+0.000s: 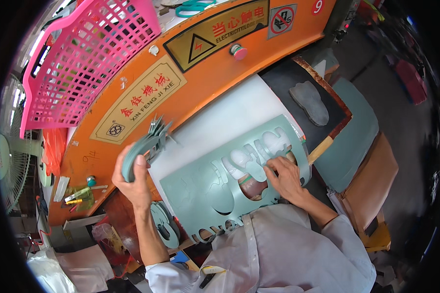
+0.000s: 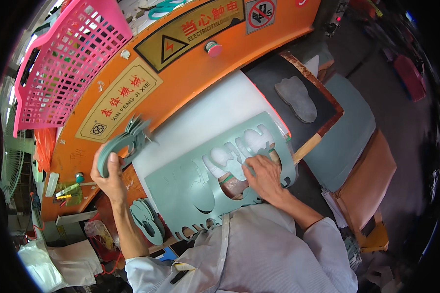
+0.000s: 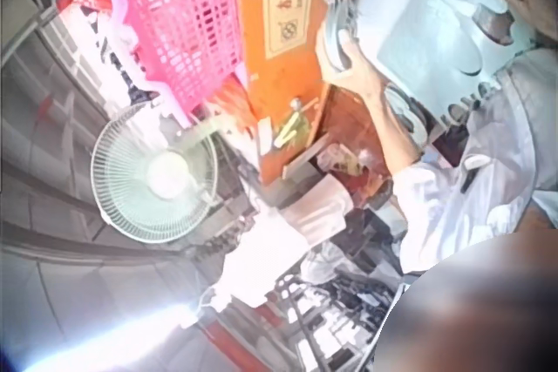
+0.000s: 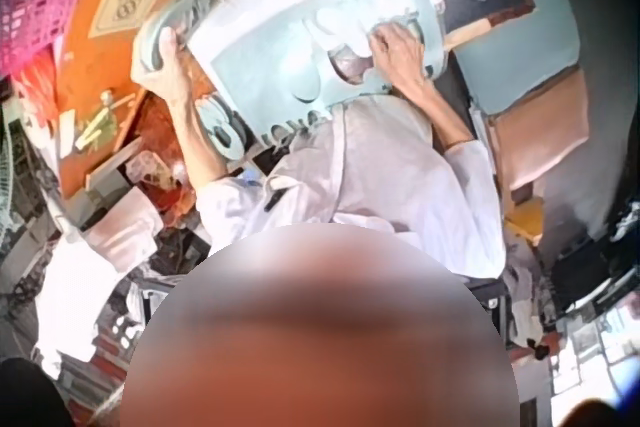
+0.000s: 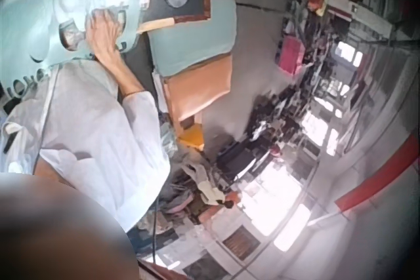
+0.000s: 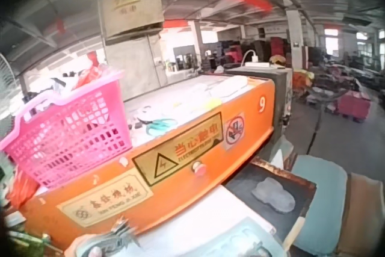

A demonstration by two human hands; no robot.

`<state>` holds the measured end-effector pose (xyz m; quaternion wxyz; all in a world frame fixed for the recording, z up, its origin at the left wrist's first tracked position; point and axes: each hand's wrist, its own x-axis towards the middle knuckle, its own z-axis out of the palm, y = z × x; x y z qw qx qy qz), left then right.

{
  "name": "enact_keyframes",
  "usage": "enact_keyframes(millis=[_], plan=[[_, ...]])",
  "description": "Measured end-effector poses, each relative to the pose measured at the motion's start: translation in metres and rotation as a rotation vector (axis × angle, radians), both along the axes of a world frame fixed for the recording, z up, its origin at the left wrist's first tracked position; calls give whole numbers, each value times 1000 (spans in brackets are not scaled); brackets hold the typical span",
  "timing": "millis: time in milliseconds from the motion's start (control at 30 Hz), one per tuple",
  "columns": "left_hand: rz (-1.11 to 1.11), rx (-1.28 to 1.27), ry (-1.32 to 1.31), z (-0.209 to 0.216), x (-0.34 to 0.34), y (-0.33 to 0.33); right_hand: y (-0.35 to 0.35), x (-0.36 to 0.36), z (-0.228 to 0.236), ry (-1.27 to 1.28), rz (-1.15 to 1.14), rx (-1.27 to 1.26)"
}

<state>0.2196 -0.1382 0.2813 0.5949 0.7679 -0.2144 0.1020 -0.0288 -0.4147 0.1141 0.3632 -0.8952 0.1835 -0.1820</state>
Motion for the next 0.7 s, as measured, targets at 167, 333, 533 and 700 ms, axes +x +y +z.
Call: enact_keyframes(millis=[167,333,533,700], plan=[[-270,464,-596,-79,-39,16,42,14,-13,402,397,774],[-668,660,-211,-163,-114,18,55,43,-47,470,686,994],[-610,709,-159,-177,-136,23,59,42,-59,468,595,1279],[-480,352,88,-169,-121,30,72,33,-33,314,484,1088]])
